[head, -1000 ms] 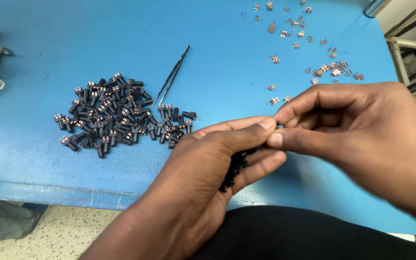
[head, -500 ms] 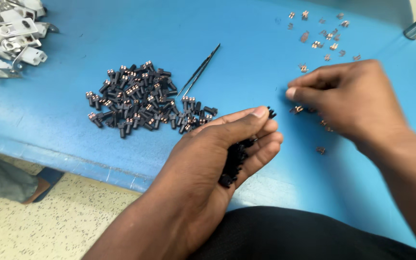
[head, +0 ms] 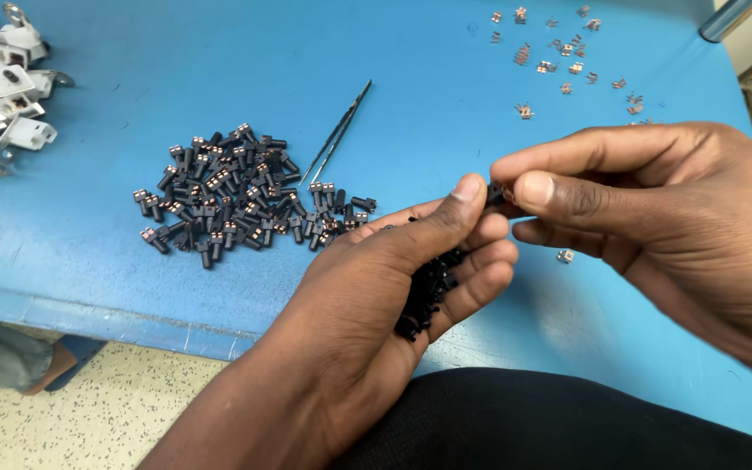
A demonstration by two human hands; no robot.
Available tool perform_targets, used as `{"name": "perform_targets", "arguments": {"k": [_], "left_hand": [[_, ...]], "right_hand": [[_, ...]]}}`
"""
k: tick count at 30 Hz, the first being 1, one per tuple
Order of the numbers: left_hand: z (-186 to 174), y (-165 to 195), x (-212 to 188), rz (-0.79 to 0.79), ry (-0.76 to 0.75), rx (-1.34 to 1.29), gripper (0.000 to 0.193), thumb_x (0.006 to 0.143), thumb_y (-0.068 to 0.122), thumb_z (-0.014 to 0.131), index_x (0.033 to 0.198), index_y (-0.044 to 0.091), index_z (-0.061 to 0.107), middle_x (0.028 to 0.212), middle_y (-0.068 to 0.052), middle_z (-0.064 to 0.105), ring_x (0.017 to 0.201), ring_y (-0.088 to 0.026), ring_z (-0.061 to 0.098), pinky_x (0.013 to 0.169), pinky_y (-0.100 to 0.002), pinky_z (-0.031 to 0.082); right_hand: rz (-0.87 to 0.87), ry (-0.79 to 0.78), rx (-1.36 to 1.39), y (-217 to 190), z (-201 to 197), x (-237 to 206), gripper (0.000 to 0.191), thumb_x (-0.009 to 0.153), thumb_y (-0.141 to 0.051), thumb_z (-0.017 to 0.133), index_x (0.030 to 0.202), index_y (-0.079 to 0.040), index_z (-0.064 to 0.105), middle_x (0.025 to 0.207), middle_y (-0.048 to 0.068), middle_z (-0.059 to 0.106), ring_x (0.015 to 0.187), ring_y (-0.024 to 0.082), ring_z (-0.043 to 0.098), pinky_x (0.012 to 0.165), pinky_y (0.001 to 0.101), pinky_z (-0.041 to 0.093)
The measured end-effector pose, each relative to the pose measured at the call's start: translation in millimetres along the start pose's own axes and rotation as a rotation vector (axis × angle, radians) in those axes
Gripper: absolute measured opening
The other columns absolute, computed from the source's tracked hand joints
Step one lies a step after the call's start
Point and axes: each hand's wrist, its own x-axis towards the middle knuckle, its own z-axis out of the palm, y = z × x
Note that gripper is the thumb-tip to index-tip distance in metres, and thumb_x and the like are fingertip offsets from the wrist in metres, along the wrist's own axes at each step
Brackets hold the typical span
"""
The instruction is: The person repeatedly picks small black cylindrical components and copper clips from a blue work surface, presses the clips onto the components, and places the assembled units into a growing pile. The process is performed one at a time by hand.
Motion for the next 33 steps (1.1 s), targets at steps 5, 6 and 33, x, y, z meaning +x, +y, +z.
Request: {"name": "perform_targets", "arguments": {"k": [5, 6, 33], "left_hand": [[-3.9, 0.9, -3.1, -0.09, -0.039, 0.14, 0.031, 0.098, 0.03, 0.071, 0.108, 0.0, 0.073, 0.091, -0.009, 0.072, 0.081, -0.015, 0.072, 0.079, -0.027, 0.065], [-4.8, 1.0, -3.8, -0.103, -0.057, 0.165, 0.033, 0.099, 0.03, 0.071, 0.108, -0.001, 0.073, 0.091, -0.009, 0.072, 0.081, -0.014, 0.071, 0.079, -0.027, 0.065], [-7.9, 4.7, -6.4, 0.021, 0.075, -0.003, 0.033, 0.105, 0.023, 0.049, 0.121, -0.006, 0.054, 0.106, -0.021, 0.072, 0.098, -0.027, 0.077, 0.091, -0.037, 0.067]], "right_hand": [[0.087, -0.134, -0.098, 0.0, -23.9, 10.1, 0.021, 0.093, -0.008, 0.073, 0.109, 0.004, 0.078, 0.099, 0.022, 0.079, 0.094, 0.032, 0.08, 0.081, 0.0447, 0.064], [0.141, -0.13, -0.115, -2.1, -23.3, 11.6, 0.02, 0.092, -0.007, 0.074, 0.108, 0.004, 0.077, 0.098, 0.023, 0.078, 0.093, 0.033, 0.08, 0.08, 0.0461, 0.064], [-0.105, 0.226, -1.375, 20.3, 12.3, 35.3, 0.018, 0.094, -0.035, 0.077, 0.107, -0.026, 0.084, 0.103, 0.001, 0.078, 0.086, 0.019, 0.07, 0.084, 0.0377, 0.057]]}}
